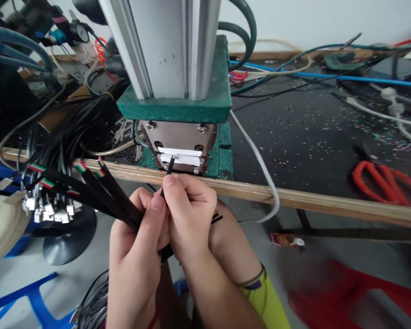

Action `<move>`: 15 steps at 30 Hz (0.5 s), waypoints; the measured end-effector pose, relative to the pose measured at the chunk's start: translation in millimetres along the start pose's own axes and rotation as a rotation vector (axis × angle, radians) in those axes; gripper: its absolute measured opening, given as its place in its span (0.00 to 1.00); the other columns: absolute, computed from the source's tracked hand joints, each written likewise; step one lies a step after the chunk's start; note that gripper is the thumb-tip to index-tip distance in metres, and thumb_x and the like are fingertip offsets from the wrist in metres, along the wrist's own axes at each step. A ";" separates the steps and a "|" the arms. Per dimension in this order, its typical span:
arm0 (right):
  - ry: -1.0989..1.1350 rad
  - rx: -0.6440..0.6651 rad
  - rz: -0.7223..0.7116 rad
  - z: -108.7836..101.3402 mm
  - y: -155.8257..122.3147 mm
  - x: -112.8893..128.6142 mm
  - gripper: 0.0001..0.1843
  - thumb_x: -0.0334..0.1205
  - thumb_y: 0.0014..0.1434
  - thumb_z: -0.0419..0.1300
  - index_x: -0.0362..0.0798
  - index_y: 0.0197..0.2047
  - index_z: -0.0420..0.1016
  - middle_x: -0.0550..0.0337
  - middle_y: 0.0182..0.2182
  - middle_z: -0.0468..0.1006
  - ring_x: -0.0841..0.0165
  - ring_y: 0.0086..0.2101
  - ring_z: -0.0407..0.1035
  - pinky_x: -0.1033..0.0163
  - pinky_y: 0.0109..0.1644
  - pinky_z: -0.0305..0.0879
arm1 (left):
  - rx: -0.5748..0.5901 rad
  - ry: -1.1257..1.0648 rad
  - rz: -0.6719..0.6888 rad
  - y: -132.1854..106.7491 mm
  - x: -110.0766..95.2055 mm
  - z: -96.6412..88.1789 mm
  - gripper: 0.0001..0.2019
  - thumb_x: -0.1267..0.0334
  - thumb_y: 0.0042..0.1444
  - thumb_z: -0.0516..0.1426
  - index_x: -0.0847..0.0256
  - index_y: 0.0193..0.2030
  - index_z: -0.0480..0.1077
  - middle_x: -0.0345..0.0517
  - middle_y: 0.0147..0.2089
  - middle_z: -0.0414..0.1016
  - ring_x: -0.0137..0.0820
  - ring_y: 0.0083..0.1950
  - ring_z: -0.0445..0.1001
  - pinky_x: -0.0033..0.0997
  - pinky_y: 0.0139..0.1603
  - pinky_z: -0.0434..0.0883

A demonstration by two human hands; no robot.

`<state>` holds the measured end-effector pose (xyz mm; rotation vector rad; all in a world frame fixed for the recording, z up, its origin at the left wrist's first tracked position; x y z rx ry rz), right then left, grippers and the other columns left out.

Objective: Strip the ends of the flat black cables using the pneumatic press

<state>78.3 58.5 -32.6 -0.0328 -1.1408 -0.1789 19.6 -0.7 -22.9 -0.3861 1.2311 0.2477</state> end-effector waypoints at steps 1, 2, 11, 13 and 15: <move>0.003 0.005 0.013 0.1 0.7 0.4 0.20 0.41 0.67 0.69 0.54 0.22 0.77 0.62 0.19 0.75 0.68 0.21 0.65 0.61 0.24 0.64 | -0.011 0.045 0.010 0.9 -1.3 0.6 0.19 0.47 0.73 0.70 0.52 0.34 0.75 0.37 0.27 0.64 0.36 0.35 0.75 0.33 0.41 0.79; 0.004 0.011 0.021 0.3 1.3 0.3 0.20 0.41 0.67 0.69 0.54 0.22 0.77 0.62 0.19 0.74 0.68 0.20 0.64 0.60 0.23 0.63 | -0.026 0.097 0.020 1.6 -2.7 1.0 0.19 0.46 0.73 0.69 0.51 0.34 0.75 0.38 0.27 0.66 0.36 0.33 0.74 0.32 0.37 0.76; 0.008 0.013 0.037 1.6 -0.7 4.2 0.26 0.38 0.73 0.66 0.55 0.22 0.65 0.66 0.19 0.65 0.67 0.21 0.61 0.59 0.26 0.64 | -0.104 0.338 0.014 1.6 -10.9 3.7 0.18 0.40 0.71 0.67 0.49 0.36 0.78 0.42 0.27 0.71 0.35 0.27 0.63 0.36 0.27 0.62; 0.013 -0.003 0.092 2.4 -2.2 10.2 0.25 0.36 0.73 0.65 0.55 0.23 0.68 0.64 0.20 0.69 0.67 0.23 0.62 0.58 0.28 0.64 | -0.112 0.335 0.001 1.8 -10.1 4.2 0.18 0.39 0.70 0.68 0.49 0.37 0.78 0.42 0.27 0.72 0.36 0.27 0.64 0.37 0.27 0.63; 0.010 -0.021 0.119 2.9 -2.2 14.0 0.25 0.36 0.72 0.65 0.55 0.22 0.69 0.63 0.20 0.70 0.66 0.23 0.62 0.57 0.27 0.63 | -0.114 0.304 0.001 2.5 -8.7 4.3 0.18 0.39 0.69 0.68 0.49 0.37 0.79 0.42 0.28 0.73 0.36 0.27 0.64 0.37 0.27 0.63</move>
Point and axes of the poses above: each hand's wrist, its own y-axis towards the middle knuckle, its own z-axis out of the palm, x = y × z, the point moved 1 cm from there along y, towards the middle knuckle
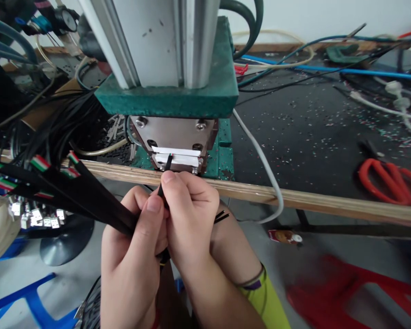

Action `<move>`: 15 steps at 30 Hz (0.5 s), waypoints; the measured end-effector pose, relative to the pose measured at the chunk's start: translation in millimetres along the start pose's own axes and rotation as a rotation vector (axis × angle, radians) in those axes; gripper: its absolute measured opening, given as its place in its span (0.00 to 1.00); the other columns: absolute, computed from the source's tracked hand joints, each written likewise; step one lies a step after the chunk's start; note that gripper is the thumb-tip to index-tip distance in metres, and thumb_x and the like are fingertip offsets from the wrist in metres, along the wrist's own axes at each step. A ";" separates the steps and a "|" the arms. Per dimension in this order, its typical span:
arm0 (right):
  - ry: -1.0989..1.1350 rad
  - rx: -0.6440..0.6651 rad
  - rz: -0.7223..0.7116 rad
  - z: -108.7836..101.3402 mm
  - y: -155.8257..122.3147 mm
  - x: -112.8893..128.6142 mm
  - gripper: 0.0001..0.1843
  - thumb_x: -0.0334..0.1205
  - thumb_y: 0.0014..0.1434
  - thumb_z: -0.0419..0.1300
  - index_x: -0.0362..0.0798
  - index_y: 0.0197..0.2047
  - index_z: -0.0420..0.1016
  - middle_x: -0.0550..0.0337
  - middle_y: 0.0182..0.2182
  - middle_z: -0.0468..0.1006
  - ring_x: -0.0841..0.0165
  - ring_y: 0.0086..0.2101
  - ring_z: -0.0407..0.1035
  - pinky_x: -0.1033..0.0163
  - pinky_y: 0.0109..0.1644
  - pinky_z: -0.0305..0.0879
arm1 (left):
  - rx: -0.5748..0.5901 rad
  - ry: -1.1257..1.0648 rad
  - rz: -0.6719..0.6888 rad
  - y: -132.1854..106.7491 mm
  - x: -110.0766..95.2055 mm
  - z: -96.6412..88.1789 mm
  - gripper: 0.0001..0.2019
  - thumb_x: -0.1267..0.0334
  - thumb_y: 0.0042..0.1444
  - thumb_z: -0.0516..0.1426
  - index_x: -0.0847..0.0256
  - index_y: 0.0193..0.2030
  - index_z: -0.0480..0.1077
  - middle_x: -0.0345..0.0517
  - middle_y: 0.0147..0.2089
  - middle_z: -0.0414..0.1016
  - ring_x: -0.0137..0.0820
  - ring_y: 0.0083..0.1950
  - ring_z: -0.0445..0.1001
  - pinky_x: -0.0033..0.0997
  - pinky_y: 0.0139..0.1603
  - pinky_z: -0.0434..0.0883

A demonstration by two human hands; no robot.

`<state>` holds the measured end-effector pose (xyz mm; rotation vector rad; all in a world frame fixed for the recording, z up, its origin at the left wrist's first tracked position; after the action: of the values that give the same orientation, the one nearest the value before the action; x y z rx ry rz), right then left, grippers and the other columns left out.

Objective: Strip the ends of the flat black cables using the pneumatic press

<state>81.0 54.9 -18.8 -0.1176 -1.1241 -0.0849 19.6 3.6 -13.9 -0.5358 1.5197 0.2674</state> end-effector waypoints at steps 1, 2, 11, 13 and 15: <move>-0.005 -0.002 -0.001 0.1 0.5 0.8 0.25 0.37 0.71 0.65 0.55 0.21 0.69 0.62 0.20 0.70 0.66 0.23 0.62 0.57 0.27 0.63 | -0.001 -0.019 0.002 0.5 0.6 0.3 0.18 0.39 0.69 0.68 0.48 0.37 0.79 0.43 0.28 0.73 0.36 0.27 0.63 0.37 0.27 0.63; -0.012 -0.001 -0.008 0.1 1.4 0.9 0.25 0.38 0.71 0.66 0.55 0.21 0.69 0.62 0.19 0.70 0.66 0.23 0.62 0.57 0.26 0.62 | -0.002 -0.037 0.006 1.1 1.1 0.6 0.18 0.38 0.69 0.69 0.48 0.36 0.80 0.43 0.27 0.73 0.36 0.26 0.63 0.37 0.26 0.63; -0.075 -0.013 -0.009 -0.8 4.9 -3.4 0.27 0.43 0.70 0.67 0.57 0.21 0.62 0.63 0.18 0.64 0.66 0.22 0.57 0.57 0.23 0.62 | -0.004 -0.088 -0.007 2.8 0.0 1.8 0.20 0.37 0.67 0.71 0.48 0.34 0.79 0.42 0.25 0.68 0.34 0.25 0.60 0.35 0.23 0.61; -0.045 -0.012 0.001 -0.9 4.4 -3.5 0.27 0.42 0.71 0.67 0.56 0.22 0.63 0.63 0.19 0.62 0.66 0.22 0.56 0.57 0.23 0.60 | -0.003 -0.102 -0.009 2.6 0.3 1.6 0.20 0.37 0.67 0.71 0.48 0.34 0.79 0.42 0.25 0.69 0.34 0.25 0.61 0.35 0.23 0.62; -0.027 -0.011 0.002 -1.4 4.5 -3.5 0.27 0.42 0.71 0.67 0.56 0.22 0.62 0.64 0.19 0.60 0.67 0.22 0.54 0.57 0.23 0.58 | 0.001 -0.114 -0.007 2.5 0.3 1.9 0.21 0.37 0.68 0.71 0.49 0.34 0.78 0.42 0.25 0.70 0.34 0.25 0.63 0.35 0.23 0.64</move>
<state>81.3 59.2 -22.8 -0.1303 -1.1507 -0.0880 20.1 6.6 -14.7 -0.5164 1.4074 0.2867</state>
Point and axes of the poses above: each hand's wrist, its own y-axis towards the middle knuckle, its own z-axis out of the palm, x = y × z, the point moved 1 cm from there along y, towards the middle knuckle
